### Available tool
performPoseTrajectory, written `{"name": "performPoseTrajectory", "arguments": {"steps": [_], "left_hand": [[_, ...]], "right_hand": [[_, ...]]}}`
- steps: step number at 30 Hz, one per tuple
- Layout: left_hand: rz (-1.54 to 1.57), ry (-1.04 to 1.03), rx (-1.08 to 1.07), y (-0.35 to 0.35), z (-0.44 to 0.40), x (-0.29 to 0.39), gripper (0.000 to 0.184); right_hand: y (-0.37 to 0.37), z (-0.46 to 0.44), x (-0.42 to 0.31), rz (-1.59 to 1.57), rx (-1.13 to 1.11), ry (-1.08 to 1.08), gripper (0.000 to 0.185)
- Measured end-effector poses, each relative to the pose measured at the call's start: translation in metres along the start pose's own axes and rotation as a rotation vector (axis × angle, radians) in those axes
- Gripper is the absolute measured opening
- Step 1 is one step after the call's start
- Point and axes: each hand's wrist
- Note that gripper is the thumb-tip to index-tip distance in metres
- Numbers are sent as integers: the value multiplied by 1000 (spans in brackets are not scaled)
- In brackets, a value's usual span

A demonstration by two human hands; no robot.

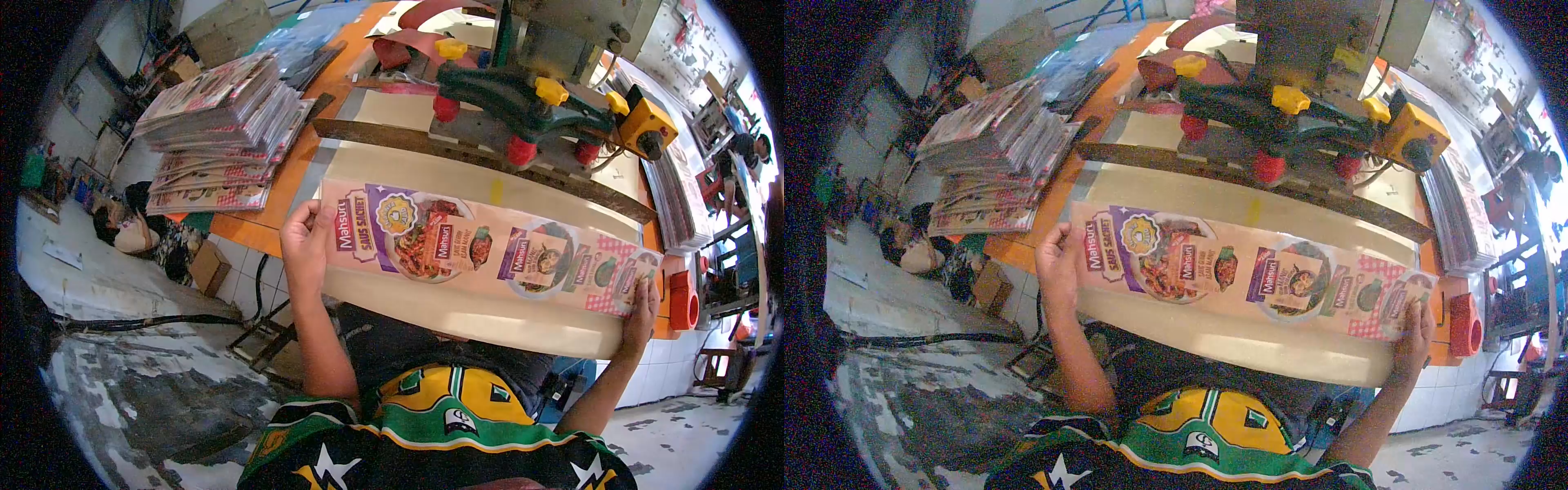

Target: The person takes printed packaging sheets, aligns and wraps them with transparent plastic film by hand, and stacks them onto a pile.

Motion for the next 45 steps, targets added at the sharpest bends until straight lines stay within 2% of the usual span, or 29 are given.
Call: {"name": "performPoseTrajectory", "arguments": {"steps": [2,5,8,10,11,13,14,15,17,18,20,21,23,25,26,29,31,32,34,36,38,41,45], "left_hand": [[5,13,6,0,1,0,22],[-32,13,21,3,1,-2,23],[-82,-16,11,14,1,-3,20],[282,46,-113,36,5,-14,43],[276,42,-110,43,10,-13,43],[735,-92,-263,54,23,-8,87],[1104,-55,-428,56,29,-8,115],[1097,-61,-430,59,34,-12,115],[973,-100,-614,63,47,-23,117],[802,47,-293,44,65,-9,118],[617,185,25,5,92,4,118],[563,88,-141,-7,98,2,111],[442,-107,-470,-25,107,1,96],[372,-209,-633,-30,117,7,88],[409,-97,-444,-31,123,16,75],[404,-248,-48,-36,115,16,48],[336,-311,-82,-4,90,27,54],[352,-371,-51,8,74,35,55],[390,-358,77,15,41,81,53],[309,-451,57,50,-2,112,46],[180,-435,171,86,-58,140,39],[156,-397,192,127,-138,182,32],[113,-285,296,203,-251,188,26]], "right_hand": [[-1,2,-1,54,36,12,27],[3,6,5,302,45,165,28],[5,3,13,47,162,19,33],[-5,9,4,-304,202,-52,38],[-8,9,-1,-311,199,-55,38],[-16,12,-9,-451,-101,-21,42],[-23,14,-7,-460,-104,-22,42],[-31,18,-5,-528,-97,-42,42],[-55,25,-11,-601,-93,-61,42],[-73,28,-19,-619,-115,-46,42],[-91,31,-21,-586,-124,-54,43],[-103,33,-25,-586,-173,-42,41],[-126,41,-28,-514,-125,-59,39],[-148,52,-36,-534,-194,-38,36],[-160,59,-42,-539,-175,-54,36],[-183,76,-54,-525,-243,-116,34],[-163,71,-54,116,-528,-9,27],[-164,72,-58,113,-526,-15,27],[-173,68,-65,-99,-647,-103,27],[-168,66,-59,-99,-654,-69,24],[-164,64,-56,-97,-652,-38,21],[-162,64,-57,-158,-659,-90,19],[-166,64,-56,-153,-682,-104,18]]}}
Point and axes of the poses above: each hand's wrist, its own z-axis away from the middle knuckle, its own y-axis out of the back of the hand, x = y × z, and after that the axes turned 3 degrees about z, right-handed
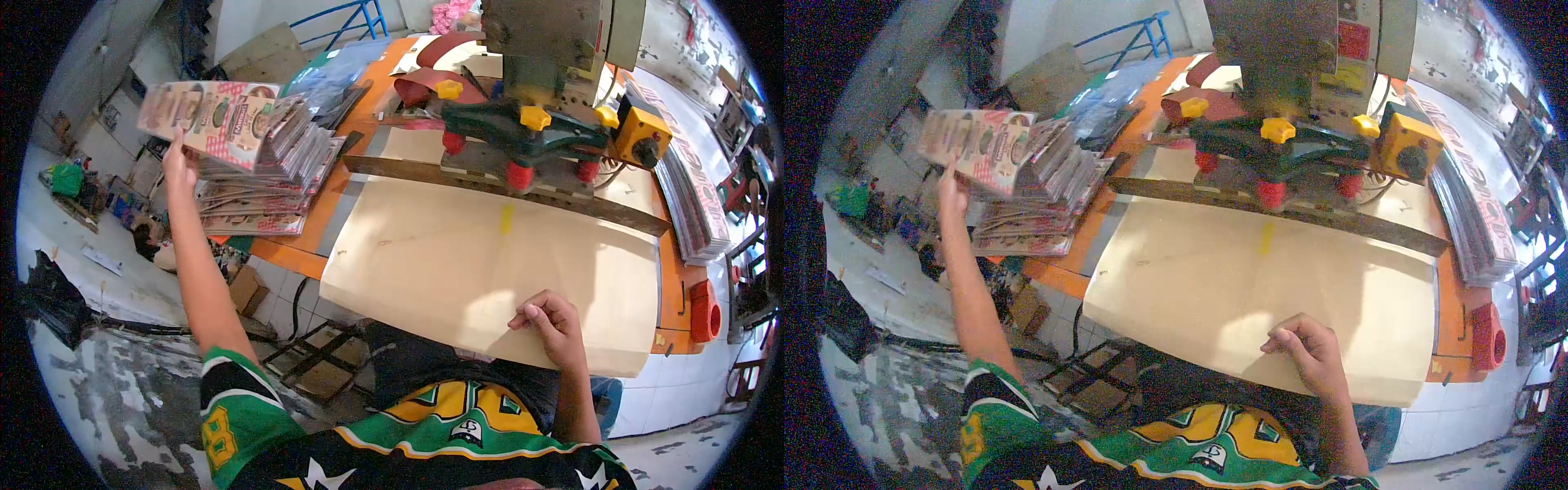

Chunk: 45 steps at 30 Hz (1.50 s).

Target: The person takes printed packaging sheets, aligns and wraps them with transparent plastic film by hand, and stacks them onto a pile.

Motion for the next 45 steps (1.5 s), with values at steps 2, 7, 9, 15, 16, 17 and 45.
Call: {"name": "performPoseTrajectory", "arguments": {"steps": [2,7,9,15,16,17,45], "left_hand": [[-159,35,30,34,-60,-37,25],[-515,13,146,33,-56,-73,36],[-576,-44,171,34,-60,-88,39],[-678,58,284,34,-69,-99,39],[-678,56,283,31,-64,-98,39],[-740,-44,280,29,-57,-98,39],[-486,100,307,17,-32,-91,32]], "right_hand": [[0,-2,1,6,-2,7,18],[1,-2,0,-4,5,18,17],[1,-2,-1,8,12,-2,17],[1,-3,-1,-20,6,-8,16],[0,-3,-3,-23,11,-5,16],[0,-4,-4,-25,12,-3,16],[-1,-1,-1,-33,13,21,18]]}}
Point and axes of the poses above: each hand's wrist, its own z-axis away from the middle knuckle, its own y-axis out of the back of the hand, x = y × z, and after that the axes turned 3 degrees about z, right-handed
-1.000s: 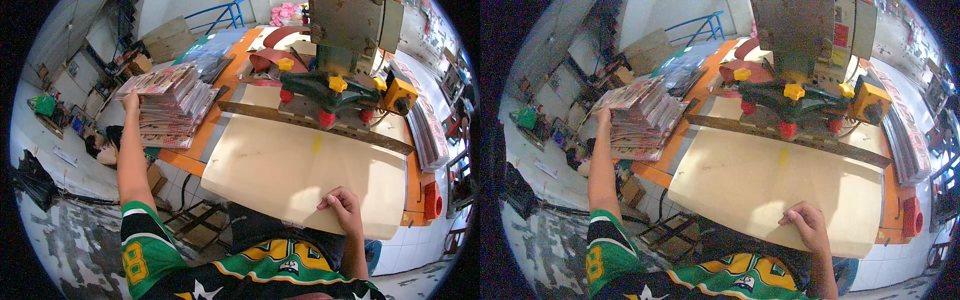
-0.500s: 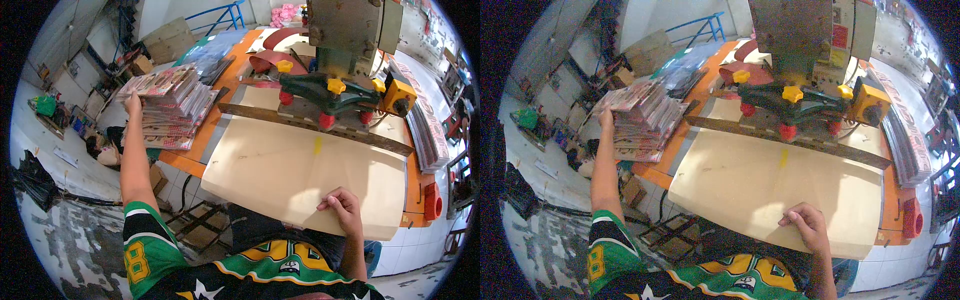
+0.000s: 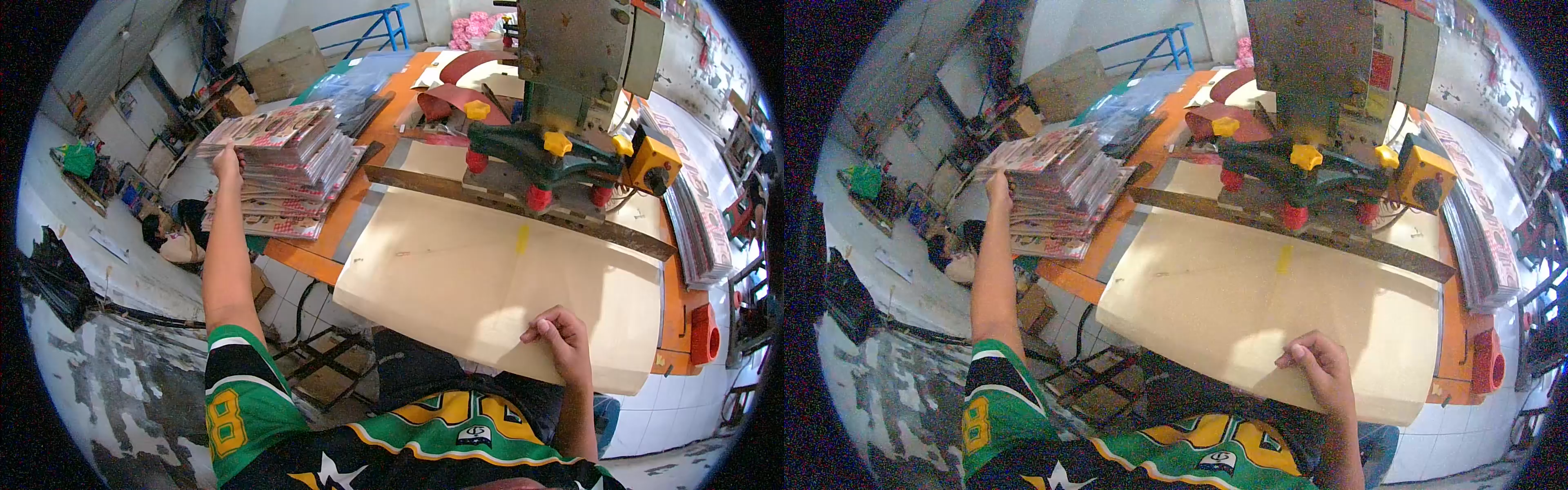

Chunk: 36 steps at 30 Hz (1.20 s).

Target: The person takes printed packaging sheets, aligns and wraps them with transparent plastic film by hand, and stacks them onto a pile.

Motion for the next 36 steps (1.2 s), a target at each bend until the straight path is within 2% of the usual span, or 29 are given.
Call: {"name": "performPoseTrajectory", "arguments": {"steps": [7,11,12,15,17,21,26,27,30,32,34,35,36], "left_hand": [[63,12,-87,5,-23,-16,30],[40,-71,-24,1,-23,-15,26],[121,-142,-21,1,-39,-27,27],[-87,-288,3,5,-101,-61,30],[-91,-285,-1,5,-112,-70,30],[-97,-242,-13,1,-124,-77,30],[-110,-239,-24,-6,-129,-86,30],[-112,-244,-25,-5,-129,-87,30],[-132,-282,-5,5,-138,-91,31],[-143,-359,52,15,-130,-86,31],[-153,-505,160,32,-104,-76,32],[-147,-588,223,39,-87,-72,32],[-136,-668,279,46,-60,-64,33]], "right_hand": [[2,1,-4,19,4,-42,18],[2,1,-4,45,19,-68,18],[2,1,-3,25,2,-80,17],[7,3,-4,27,-38,-55,21],[8,3,-6,36,-68,-48,21],[8,8,0,84,-149,122,19],[25,25,-38,181,-279,118,18],[31,28,-46,186,-259,115,18],[67,44,-81,459,-150,222,14],[100,56,-98,630,63,268,11],[147,64,-108,680,350,201,11],[177,66,-107,638,495,218,17],[206,66,-117,732,608,141,22]]}}
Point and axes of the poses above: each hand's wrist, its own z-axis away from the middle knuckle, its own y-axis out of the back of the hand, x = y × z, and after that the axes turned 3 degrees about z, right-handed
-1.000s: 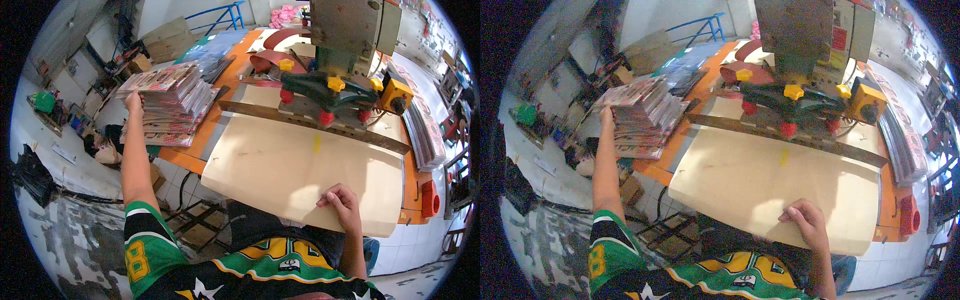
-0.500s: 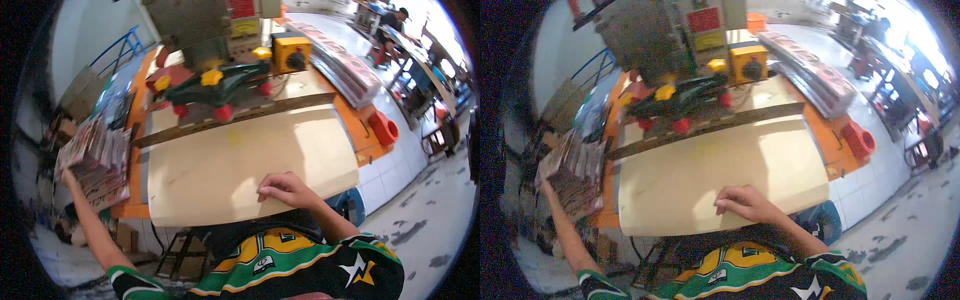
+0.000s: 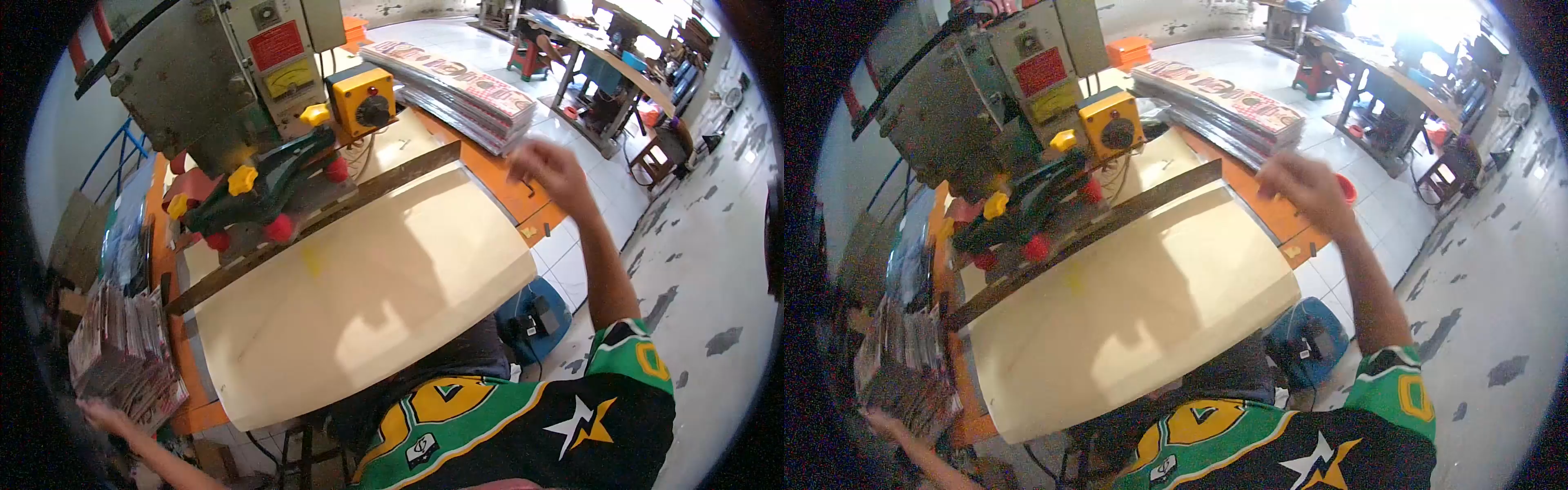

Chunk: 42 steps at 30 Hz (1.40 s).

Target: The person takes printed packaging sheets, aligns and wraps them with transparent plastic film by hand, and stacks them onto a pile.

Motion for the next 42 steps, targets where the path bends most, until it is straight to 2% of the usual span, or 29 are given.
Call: {"name": "performPoseTrajectory", "arguments": {"steps": [1,2,3,4,5,7,10,11,14,16,23,25,27,32,35,37,38,39,41,42], "left_hand": [[16,-66,48,16,18,26,33],[34,-121,83,31,41,50,33],[55,-173,100,45,67,74,34],[80,-203,78,59,97,96,34],[109,-227,45,72,130,116,35],[182,-215,-135,92,203,156,36],[352,11,-625,120,299,228,37],[454,223,-820,125,323,265,36],[540,234,-908,127,359,306,36],[600,310,-1000,129,363,315,37],[543,367,-890,118,377,292,38],[557,463,-822,117,377,296,39],[501,470,-816,113,377,297,40],[424,528,-816,110,381,304,39],[415,471,-793,109,386,300,37],[387,428,-758,110,388,305,36],[382,434,-757,111,389,302,36],[400,440,-757,111,389,299,36],[415,447,-751,112,389,295,35],[423,470,-759,112,389,294,35]], "right_hand": [[15,-13,10,25,127,-91,27],[37,-31,43,95,176,-24,29],[53,-43,58,142,237,-126,31],[68,-58,83,104,274,-209,32],[78,-73,102,103,284,-202,32],[90,-94,134,222,385,-241,33],[93,-119,161,373,434,-291,35],[91,-124,164,377,428,-281,35],[91,-144,187,483,427,-374,43],[91,-153,185,492,377,-422,36],[91,-154,190,542,408,-405,30],[93,-155,200,588,412,-395,30],[94,-155,202,761,453,-226,29],[96,-159,190,702,416,-286,30],[95,-164,188,607,322,-391,29],[99,-173,208,607,434,-312,26],[106,-183,238,728,506,-173,27],[101,-180,224,730,501,-170,27],[87,-172,180,282,518,-407,31],[84,-174,175,280,526,-454,34]]}}
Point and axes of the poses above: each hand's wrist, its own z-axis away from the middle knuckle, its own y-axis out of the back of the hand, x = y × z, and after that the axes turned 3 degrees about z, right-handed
